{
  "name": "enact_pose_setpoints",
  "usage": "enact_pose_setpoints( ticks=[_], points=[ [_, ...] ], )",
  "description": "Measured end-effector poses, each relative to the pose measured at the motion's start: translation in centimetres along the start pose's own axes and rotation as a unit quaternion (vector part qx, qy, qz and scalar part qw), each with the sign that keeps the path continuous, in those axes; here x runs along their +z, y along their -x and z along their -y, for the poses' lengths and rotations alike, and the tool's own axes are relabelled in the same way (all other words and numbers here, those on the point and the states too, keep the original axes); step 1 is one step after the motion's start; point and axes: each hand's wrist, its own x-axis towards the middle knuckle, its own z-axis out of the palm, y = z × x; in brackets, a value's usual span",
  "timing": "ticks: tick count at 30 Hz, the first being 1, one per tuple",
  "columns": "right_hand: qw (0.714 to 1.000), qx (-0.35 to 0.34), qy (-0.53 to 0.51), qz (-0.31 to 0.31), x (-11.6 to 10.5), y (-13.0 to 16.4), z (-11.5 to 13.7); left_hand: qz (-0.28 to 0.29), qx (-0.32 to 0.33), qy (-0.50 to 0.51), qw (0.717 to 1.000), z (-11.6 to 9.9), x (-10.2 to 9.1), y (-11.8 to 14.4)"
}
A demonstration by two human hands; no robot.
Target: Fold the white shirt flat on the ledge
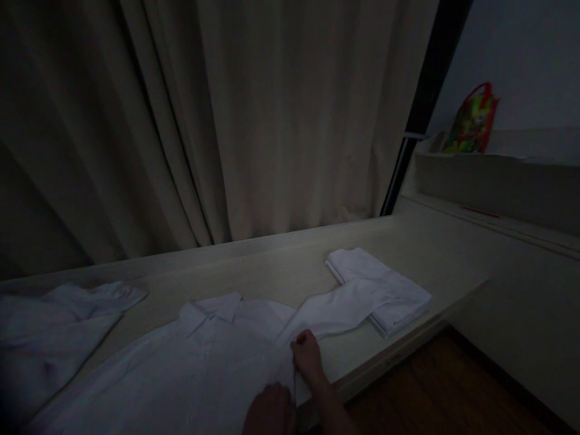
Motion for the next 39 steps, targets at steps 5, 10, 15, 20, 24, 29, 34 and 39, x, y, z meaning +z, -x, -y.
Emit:
enact_pose_setpoints(
  ticks=[5, 10, 15, 20, 24, 29, 34, 39],
  points=[
    [0.998, -0.053, 0.023, -0.034, -0.7, -0.7, 0.0, -0.113, 0.101, -0.024, 0.988, 0.8, 2.3, -3.3],
    [0.993, -0.069, 0.041, -0.092, -4.3, -1.9, 0.6, -0.109, 0.091, -0.060, 0.988, 2.4, 5.6, -4.2],
    [0.971, -0.093, 0.122, -0.183, -14.1, -5.6, 2.6, -0.203, 0.136, -0.106, 0.964, 3.4, 6.6, -4.3],
    [0.920, -0.039, 0.280, -0.270, -24.6, -10.1, 4.0, -0.307, 0.179, -0.175, 0.918, 3.9, 6.5, -4.5],
    [0.879, 0.042, 0.407, -0.246, -28.7, -12.3, 3.0, -0.292, 0.181, -0.194, 0.919, 4.0, 6.7, -4.5],
    [0.848, 0.097, 0.491, -0.175, -29.6, -14.0, 1.2, -0.273, 0.164, -0.183, 0.930, 3.8, 6.6, -4.3],
    [0.837, 0.127, 0.504, -0.170, -28.8, -14.2, 0.7, -0.285, 0.173, -0.184, 0.925, 3.7, 6.3, -4.1],
    [0.854, 0.083, 0.474, -0.200, -28.3, -14.0, 2.4, -0.304, 0.182, -0.181, 0.918, 3.8, 6.1, -4.1]
  ],
)
